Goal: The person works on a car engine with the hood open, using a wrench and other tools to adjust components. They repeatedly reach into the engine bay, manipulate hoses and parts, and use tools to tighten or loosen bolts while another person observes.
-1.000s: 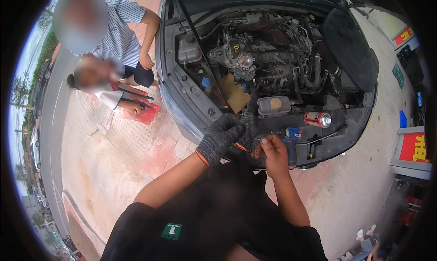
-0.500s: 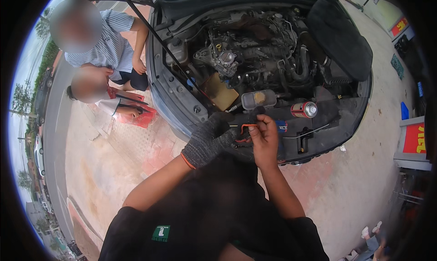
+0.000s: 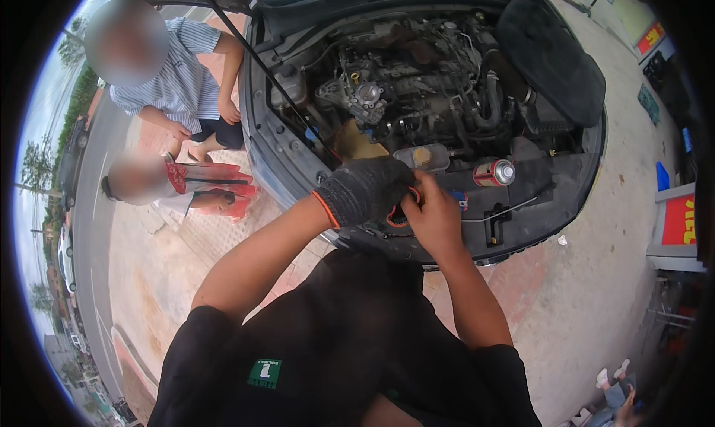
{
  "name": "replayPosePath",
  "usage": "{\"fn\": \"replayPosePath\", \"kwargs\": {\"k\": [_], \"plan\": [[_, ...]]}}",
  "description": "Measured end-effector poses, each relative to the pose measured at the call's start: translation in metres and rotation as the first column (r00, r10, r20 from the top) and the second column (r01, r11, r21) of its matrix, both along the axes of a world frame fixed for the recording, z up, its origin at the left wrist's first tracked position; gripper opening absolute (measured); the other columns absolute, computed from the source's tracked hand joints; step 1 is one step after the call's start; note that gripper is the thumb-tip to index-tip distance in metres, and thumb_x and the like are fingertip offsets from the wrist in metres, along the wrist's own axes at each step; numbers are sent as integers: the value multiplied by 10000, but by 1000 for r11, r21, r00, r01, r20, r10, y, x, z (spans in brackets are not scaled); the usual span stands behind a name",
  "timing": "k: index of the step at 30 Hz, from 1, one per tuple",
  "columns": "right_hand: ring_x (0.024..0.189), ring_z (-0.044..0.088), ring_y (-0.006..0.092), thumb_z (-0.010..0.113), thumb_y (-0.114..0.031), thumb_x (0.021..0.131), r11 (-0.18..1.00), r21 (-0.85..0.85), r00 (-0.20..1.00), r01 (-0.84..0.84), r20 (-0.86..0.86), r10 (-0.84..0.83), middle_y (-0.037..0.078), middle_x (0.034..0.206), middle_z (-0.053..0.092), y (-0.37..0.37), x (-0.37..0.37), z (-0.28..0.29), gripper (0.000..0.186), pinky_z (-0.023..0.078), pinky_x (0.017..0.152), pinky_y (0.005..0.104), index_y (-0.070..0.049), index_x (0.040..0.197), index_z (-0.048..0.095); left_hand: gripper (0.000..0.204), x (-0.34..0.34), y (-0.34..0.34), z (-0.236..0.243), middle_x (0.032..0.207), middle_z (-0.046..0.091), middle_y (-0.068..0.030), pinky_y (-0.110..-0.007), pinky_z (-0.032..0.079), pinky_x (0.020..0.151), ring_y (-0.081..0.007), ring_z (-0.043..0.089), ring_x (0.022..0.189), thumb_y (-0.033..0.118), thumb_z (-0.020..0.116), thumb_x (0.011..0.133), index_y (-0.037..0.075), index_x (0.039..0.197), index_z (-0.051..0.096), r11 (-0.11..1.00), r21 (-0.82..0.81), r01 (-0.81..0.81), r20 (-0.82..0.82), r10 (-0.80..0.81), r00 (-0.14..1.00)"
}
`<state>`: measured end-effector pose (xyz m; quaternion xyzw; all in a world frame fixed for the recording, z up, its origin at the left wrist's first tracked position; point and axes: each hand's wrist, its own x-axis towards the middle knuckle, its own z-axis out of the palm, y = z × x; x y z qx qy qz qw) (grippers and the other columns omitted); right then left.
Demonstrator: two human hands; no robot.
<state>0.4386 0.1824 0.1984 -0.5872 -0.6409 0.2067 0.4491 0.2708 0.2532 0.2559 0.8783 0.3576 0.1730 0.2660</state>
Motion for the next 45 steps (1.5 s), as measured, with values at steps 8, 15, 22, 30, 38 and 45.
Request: {"fn": "replayPosePath", "kwargs": {"k": [8,15,22,30,38,45], "plan": [[617,548,50,682,-116,924,864,-461,628,-202,-738,-247,-5,738,594,-7,2,-8,185,439,561,230,-17,850,544,400,-4,-23,-14,934,705,-203,-415,519,788,-329,692,886,354,656,867,17,1081,679,860,-429,-277,-86,267,960],[625,657,246,643,-109,889,997,-79,983,-27,-183,12,89,747,651,-22,-26,-13,95,512,578,350,-60,958,599,380,-14,-20,-57,949,709,-139,-362,518,816,-216,669,883,271,618,873,18,1151,670,622,-716,-316,-3,449,893],[715,687,311,607,-50,892,994,-16,993,-106,-52,105,119,871,686,-23,-34,-17,176,527,595,382,-80,1063,632,350,-37,-17,-71,1011,704,-94,-302,517,829,-135,636,915,213,641,919,24,1213,658,455,-888,-65,201,511,836],[721,650,336,602,-38,822,903,-417,883,105,458,108,138,861,679,-14,-10,-77,307,519,594,426,-85,1124,632,320,-24,-35,-64,1111,695,-129,-353,508,896,-193,645,1050,247,627,950,58,1204,674,449,-848,280,488,458,743],[875,661,204,522,-121,993,897,-391,288,-208,-901,-326,72,955,686,10,-4,-28,277,539,795,328,-29,1251,571,222,1,-32,-57,912,678,-149,-437,487,831,-323,649,897,239,632,846,40,912,701,876,108,470,21,-474,880],[1059,643,194,621,-125,925,863,-470,805,-183,-575,-143,94,1143,680,-9,27,-112,274,492,949,318,-12,1173,654,221,25,-39,-30,876,693,-192,-440,502,796,-342,665,857,174,605,815,0,885,722,896,25,444,-33,-443,896]]}}
